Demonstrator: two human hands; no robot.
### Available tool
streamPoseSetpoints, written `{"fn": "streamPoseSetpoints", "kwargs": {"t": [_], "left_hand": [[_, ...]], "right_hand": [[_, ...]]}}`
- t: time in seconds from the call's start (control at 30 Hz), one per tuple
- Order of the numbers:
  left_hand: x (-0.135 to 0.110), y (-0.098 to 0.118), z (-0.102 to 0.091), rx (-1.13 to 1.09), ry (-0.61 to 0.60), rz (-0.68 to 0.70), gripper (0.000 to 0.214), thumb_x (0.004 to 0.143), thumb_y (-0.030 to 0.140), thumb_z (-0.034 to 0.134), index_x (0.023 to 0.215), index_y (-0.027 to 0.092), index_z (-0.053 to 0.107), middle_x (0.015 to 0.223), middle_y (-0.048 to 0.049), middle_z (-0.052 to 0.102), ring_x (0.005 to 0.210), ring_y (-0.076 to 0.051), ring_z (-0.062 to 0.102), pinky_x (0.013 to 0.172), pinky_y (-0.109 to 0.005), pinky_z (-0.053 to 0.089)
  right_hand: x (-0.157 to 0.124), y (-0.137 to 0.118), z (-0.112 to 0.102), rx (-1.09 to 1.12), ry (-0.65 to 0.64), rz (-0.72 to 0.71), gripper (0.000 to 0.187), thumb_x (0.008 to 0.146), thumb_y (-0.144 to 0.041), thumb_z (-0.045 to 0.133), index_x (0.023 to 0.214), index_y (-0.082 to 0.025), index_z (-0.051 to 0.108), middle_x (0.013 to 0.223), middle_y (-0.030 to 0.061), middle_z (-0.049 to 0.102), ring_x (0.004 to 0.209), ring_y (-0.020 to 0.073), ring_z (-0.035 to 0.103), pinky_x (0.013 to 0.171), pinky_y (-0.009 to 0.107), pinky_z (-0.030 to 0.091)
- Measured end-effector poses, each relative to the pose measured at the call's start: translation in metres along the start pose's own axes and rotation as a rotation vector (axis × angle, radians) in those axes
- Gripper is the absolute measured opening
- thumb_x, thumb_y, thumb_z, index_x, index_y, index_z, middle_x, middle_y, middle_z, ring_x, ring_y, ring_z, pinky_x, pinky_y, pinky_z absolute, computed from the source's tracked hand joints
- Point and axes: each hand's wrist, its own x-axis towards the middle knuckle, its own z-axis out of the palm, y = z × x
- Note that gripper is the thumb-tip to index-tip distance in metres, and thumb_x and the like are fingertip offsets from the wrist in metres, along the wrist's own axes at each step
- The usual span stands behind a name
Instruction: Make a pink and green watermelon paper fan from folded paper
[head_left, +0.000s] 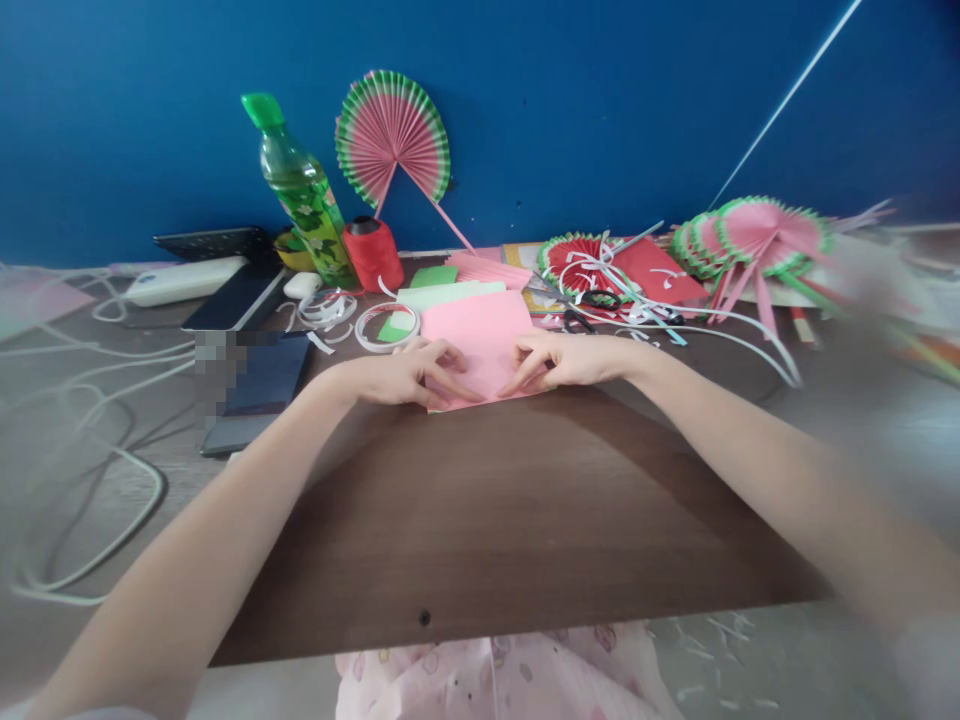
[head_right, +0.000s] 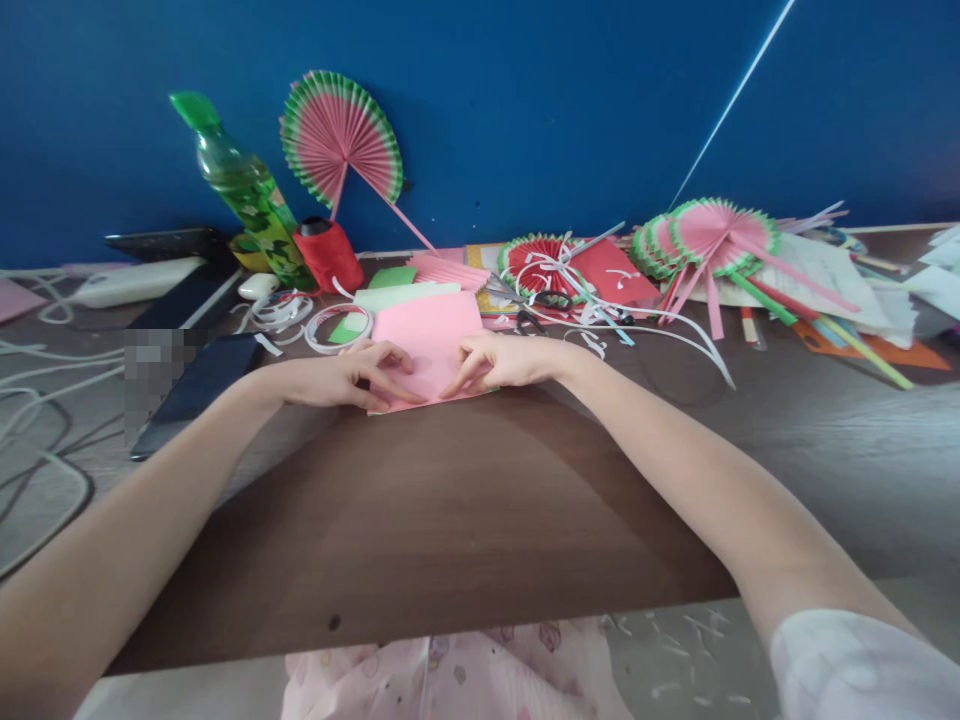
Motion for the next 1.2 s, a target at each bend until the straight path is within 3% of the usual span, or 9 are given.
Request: {"fn": "streamPoseSetpoints", "kwargs": {"t": [0.27, 0.87, 1.03, 1.2], "left_hand": [[0.0, 0.0, 0.0, -0.013, -0.01, 0.002, 0.033, 0.082, 0.032, 0.053, 0.112, 0.038, 0.062, 0.134, 0.0025, 0.036, 0.122, -0.02, 0.032, 0.109, -0.036, 0.018], [-0.001, 0.003, 0.0, -0.035, -0.007, -0.007, 0.032, 0.082, 0.03, 0.053, 0.112, 0.037, 0.063, 0.135, 0.0008, 0.036, 0.124, -0.021, 0.031, 0.109, -0.037, 0.02], [-0.001, 0.001, -0.001, -0.024, 0.007, 0.006, 0.034, 0.082, 0.031, 0.053, 0.114, 0.038, 0.06, 0.132, 0.0012, 0.039, 0.122, -0.019, 0.034, 0.107, -0.032, 0.024], [-0.001, 0.008, -0.008, -0.044, 0.01, 0.018, 0.033, 0.08, 0.033, 0.054, 0.112, 0.031, 0.064, 0.122, -0.0023, 0.045, 0.11, -0.016, 0.046, 0.096, -0.024, 0.035]], "right_hand": [[-0.006, 0.001, -0.008, 0.032, -0.039, 0.013, 0.038, 0.075, -0.012, 0.053, 0.107, -0.026, 0.068, 0.082, 0.0014, 0.042, 0.08, 0.0138, 0.044, 0.079, 0.027, 0.036], [-0.01, 0.008, -0.004, 0.066, -0.025, 0.06, 0.027, 0.078, -0.027, 0.059, 0.103, -0.028, 0.07, 0.087, 0.0022, 0.043, 0.086, 0.0146, 0.041, 0.087, 0.029, 0.033], [-0.009, 0.003, -0.008, 0.03, -0.042, 0.049, 0.027, 0.078, -0.024, 0.058, 0.103, -0.026, 0.07, 0.08, 0.0008, 0.04, 0.079, 0.013, 0.041, 0.08, 0.026, 0.036], [-0.007, -0.007, -0.013, -0.056, -0.068, 0.083, 0.031, 0.079, -0.023, 0.055, 0.106, -0.024, 0.069, 0.075, 0.0004, 0.042, 0.071, 0.0117, 0.043, 0.07, 0.024, 0.037]]}}
